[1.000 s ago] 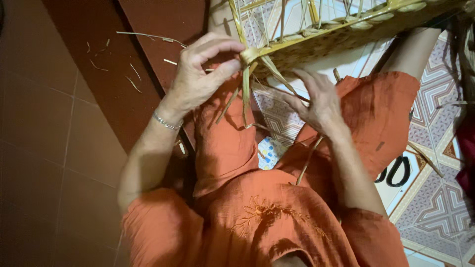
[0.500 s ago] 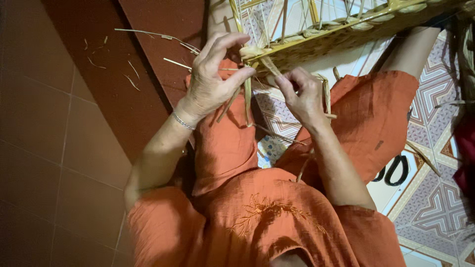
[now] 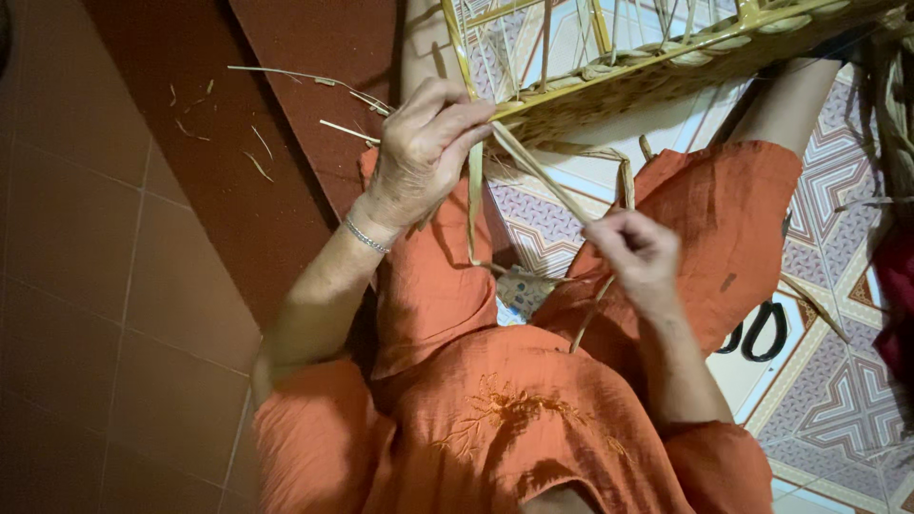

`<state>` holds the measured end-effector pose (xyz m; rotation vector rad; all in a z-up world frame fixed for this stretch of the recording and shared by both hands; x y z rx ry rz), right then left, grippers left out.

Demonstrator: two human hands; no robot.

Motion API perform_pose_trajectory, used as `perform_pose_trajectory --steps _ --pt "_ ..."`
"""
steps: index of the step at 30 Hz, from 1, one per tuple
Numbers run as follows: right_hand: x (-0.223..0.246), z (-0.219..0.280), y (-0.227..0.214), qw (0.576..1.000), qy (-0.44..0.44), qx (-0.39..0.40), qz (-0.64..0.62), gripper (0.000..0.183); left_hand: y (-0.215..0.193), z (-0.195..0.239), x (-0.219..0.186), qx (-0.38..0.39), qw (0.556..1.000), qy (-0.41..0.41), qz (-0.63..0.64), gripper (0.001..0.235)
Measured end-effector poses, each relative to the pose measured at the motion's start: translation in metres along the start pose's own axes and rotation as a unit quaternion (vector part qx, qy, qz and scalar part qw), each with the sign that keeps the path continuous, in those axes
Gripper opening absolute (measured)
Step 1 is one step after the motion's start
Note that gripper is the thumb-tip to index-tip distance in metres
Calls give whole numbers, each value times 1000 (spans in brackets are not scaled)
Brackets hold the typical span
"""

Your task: The person sits on the floor and weaves a basket using dried palm leaves. They interlace the leaves through the basket frame, trim excess material with scissors, and continue weaving along the edge.

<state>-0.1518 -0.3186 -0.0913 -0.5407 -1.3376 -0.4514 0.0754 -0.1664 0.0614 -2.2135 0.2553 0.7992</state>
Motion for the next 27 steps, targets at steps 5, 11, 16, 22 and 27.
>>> perform_pose_trajectory --steps 5,11,16,22,27 --pt "11 9 -32 943 69 50 -322 17 5 11 14 29 999 -24 35 39" --pt "78 -10 -61 857 -175 118 -470 27 -6 17 23 -14 998 -23 56 34" --pt "123 12 -67 894 -318 18 -315 24 -51 30 -8 -85 995 -10 -47 30" --pt "149 20 19 941 -316 111 -56 23 -45 32 -67 -116 973 162 -120 41" --pt "169 45 88 902 -359 237 -44 31 -21 42 -86 -32 956 226 -182 61"
Point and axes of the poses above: each hand's wrist, its own z-axis away from the middle knuckle, its own y-axis out of the palm, x = y × z, the point moved 10 cm from there along -z, towards the middle knuckle, and after that the axes turned 2 degrees about -x, right-handed, at the moved point
